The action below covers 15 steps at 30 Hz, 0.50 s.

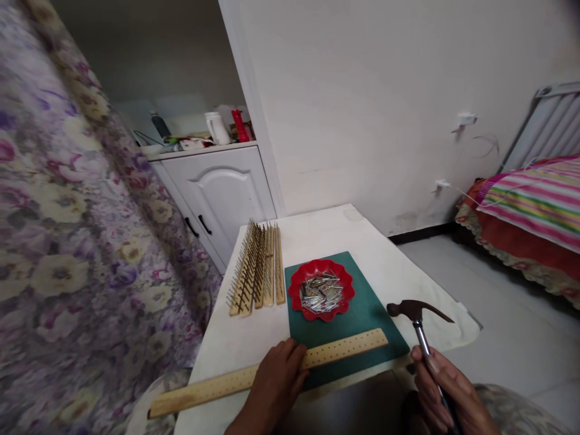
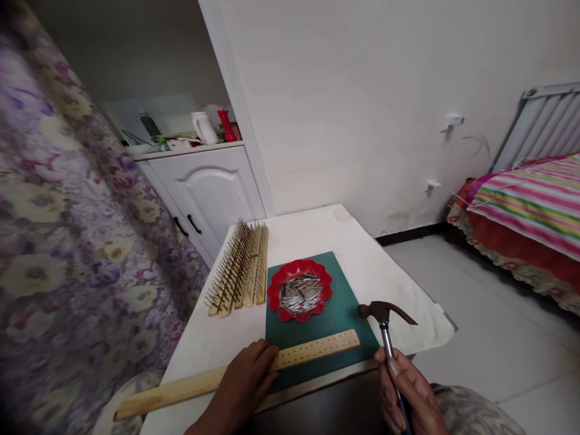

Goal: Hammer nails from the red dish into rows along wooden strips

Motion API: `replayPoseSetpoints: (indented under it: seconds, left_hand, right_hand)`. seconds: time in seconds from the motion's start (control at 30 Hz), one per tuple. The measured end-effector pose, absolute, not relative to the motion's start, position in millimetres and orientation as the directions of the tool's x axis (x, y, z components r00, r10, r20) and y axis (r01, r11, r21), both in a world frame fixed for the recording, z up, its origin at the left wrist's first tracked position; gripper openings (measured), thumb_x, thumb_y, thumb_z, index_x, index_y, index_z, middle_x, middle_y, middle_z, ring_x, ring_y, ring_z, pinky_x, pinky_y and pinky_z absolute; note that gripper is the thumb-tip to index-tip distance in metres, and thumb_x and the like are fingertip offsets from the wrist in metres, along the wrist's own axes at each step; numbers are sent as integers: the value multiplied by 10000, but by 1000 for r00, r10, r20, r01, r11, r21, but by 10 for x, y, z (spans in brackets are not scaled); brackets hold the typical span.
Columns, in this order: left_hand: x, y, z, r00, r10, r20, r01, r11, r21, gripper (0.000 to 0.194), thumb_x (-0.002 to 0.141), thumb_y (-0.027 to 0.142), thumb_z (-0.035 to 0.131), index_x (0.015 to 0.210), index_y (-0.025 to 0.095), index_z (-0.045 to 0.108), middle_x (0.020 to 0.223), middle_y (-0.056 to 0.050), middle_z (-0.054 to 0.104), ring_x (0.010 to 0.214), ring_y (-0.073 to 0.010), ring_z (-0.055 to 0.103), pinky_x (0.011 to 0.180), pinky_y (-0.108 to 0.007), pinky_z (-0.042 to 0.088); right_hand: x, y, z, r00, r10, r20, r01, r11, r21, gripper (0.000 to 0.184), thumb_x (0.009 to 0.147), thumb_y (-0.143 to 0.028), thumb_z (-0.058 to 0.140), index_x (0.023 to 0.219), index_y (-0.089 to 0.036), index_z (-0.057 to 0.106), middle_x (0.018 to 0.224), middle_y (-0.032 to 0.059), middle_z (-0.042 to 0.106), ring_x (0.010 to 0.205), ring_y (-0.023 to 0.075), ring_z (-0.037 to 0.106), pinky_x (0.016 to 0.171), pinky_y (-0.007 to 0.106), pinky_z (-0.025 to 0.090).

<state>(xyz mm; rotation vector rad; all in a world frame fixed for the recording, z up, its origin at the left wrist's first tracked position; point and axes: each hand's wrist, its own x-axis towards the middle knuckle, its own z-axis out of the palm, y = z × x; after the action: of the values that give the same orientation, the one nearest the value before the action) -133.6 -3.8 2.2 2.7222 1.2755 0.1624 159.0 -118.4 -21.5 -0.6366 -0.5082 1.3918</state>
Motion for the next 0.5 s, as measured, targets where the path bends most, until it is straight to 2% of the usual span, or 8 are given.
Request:
replayPoseSetpoints:
  seconds: [0.13,0.3,0.37,0.5]
  left_hand:
    - [-1343,-3,56,641,754,145,727,-656,202,372,789,277,610,1150,226,531,1089,-77,592,945,-232,543,818,-361,455]
    - [-1040,202,349,621,731,284,656,-683,321,181,892,260,456,1033,226,564,1008,-52,608,928,-190,546,815,-313,449]
    - [-806,381,459,650,709,272,629,-703,331,190,906,227,414,1006,228,576,995,-43,605,917,-177,546,801,-294,444]
    - [-303,843,520,665,725,178,686,-688,238,195,878,177,427,966,195,601,1005,-60,599,934,-181,554,787,-278,432]
  right_hand:
    - [1565,-1206,-201,165,980,-108,-728,47,-683,187,861,-368,573,960,-210,580,526,-67,515,304,7,291,302,130,331]
    - [1527,-1217,-138,184,973,-140,-721,37,-692,199,850,-382,587,954,-213,581,507,-73,492,317,9,272,310,122,282]
    - [1523,-1208,-120,175,977,-120,-716,42,-697,202,848,-392,587,941,-213,583,507,-76,495,312,0,250,309,117,277]
    - [1546,-1179,-155,138,989,-58,-734,63,-676,213,844,-404,589,942,-215,578,488,-85,495,296,-12,221,304,104,272]
